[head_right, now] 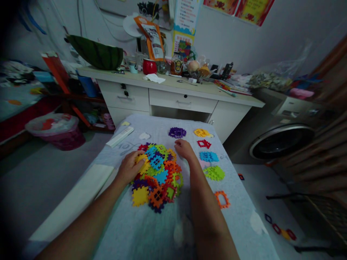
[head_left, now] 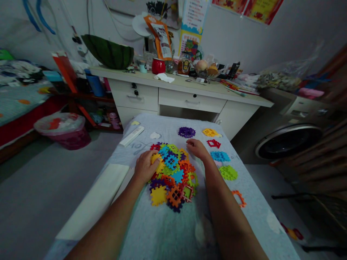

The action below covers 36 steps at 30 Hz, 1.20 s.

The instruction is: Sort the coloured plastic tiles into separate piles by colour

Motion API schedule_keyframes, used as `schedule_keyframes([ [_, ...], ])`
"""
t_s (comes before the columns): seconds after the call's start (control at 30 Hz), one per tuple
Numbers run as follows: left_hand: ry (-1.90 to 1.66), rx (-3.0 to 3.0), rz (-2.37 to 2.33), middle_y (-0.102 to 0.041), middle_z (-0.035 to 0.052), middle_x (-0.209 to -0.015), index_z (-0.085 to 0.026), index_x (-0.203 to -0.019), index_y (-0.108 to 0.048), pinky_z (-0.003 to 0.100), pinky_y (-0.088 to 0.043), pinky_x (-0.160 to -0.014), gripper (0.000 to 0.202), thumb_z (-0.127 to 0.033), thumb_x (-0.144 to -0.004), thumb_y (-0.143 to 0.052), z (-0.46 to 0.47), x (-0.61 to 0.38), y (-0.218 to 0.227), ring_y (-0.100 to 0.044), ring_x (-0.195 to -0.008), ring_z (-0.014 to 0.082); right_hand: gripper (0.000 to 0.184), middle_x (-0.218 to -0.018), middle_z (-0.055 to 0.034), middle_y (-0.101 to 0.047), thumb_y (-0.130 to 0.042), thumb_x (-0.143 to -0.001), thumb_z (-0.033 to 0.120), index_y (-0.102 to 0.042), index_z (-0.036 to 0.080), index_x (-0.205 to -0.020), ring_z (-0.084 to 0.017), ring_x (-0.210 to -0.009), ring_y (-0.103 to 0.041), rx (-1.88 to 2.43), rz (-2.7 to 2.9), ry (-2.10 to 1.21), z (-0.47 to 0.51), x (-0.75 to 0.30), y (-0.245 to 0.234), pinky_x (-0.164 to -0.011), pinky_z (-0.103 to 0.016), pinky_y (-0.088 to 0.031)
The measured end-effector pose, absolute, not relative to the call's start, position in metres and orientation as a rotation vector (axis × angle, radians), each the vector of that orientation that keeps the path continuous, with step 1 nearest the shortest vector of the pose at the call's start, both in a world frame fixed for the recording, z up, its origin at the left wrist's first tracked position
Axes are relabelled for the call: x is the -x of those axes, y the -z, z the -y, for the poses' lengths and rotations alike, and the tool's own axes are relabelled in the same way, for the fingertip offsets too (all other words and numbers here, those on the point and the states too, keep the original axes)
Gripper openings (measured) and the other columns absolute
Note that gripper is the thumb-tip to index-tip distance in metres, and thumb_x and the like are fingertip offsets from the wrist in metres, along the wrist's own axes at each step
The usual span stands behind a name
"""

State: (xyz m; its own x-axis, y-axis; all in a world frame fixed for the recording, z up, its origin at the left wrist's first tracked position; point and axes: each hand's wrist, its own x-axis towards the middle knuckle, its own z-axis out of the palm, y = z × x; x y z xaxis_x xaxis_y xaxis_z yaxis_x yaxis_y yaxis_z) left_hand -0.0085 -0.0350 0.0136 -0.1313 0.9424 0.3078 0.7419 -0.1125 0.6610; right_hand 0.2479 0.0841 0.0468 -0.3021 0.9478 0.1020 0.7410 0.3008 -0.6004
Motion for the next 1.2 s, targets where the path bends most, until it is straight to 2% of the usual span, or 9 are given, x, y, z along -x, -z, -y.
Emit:
schedule_keyframes([
  [0.3,-1.069,-1.868,-1.871,-0.066,0.0074,-0.115,-0.021,-0.111,-0.061,0.04,-0.043,-0.098,0.035,-0.038,-0.083,-0.048,0.035,0.009,-0.014,-0.058,-0.109,0.0254,0.017,-0.066,0.0038,-0.058,-0.063,-0.072,0.017,-0.068,0.015,-0.088,-0.009,-0.059,-0.049,1.475,2.194,-0.963,-0.066,-0.25,-0.047,-0.055,-0.02,-0.034],
  [0.6,-1.09,-1.863,-1.868,-0.066,0.0075,-0.114,-0.021,-0.11,-0.062,0.04,-0.043,-0.098,0.036,-0.039,-0.082,-0.048,0.035,0.01,-0.013,-0.058,-0.109,0.0255,0.016,-0.064,0.006,-0.056,-0.061,-0.065,0.012,-0.058,0.016,-0.08,-0.007,-0.057,-0.049,1.441,1.896,-1.176,-0.066,-0.255,-0.043,-0.053,-0.018,-0.037],
  [0.8,-1.085,-1.875,-1.868,-0.066,0.0076,-0.114,-0.021,-0.111,-0.062,0.041,-0.043,-0.098,0.035,-0.039,-0.084,-0.048,0.035,0.01,-0.012,-0.058,-0.109,0.0258,0.019,-0.057,0.0083,-0.052,-0.064,-0.063,0.02,-0.055,0.018,-0.079,-0.007,-0.049,-0.045,1.314,1.614,-1.325,-0.07,-0.259,-0.037,-0.047,-0.017,-0.032],
  [1.03,-1.072,-1.874,-1.873,-0.066,0.0075,-0.115,-0.021,-0.112,-0.062,0.041,-0.043,-0.098,0.035,-0.038,-0.084,-0.048,0.035,0.01,-0.012,-0.058,-0.109,0.026,0.031,-0.057,0.0103,-0.052,-0.065,-0.062,0.03,-0.048,0.022,-0.087,-0.008,-0.046,-0.049,1.22,1.402,-1.27,-0.08,-0.261,-0.039,-0.046,-0.017,-0.035],
  [1.2,-1.069,-1.866,-1.883,-0.066,0.0071,-0.114,-0.022,-0.111,-0.063,0.041,-0.043,-0.097,0.035,-0.039,-0.083,-0.048,0.035,0.01,-0.013,-0.058,-0.108,0.0261,0.026,-0.056,0.0102,-0.049,-0.061,-0.063,0.023,-0.047,0.022,-0.085,-0.007,-0.045,-0.049,1.304,1.266,-1.052,-0.111,-0.275,-0.05,-0.041,-0.015,-0.031],
])
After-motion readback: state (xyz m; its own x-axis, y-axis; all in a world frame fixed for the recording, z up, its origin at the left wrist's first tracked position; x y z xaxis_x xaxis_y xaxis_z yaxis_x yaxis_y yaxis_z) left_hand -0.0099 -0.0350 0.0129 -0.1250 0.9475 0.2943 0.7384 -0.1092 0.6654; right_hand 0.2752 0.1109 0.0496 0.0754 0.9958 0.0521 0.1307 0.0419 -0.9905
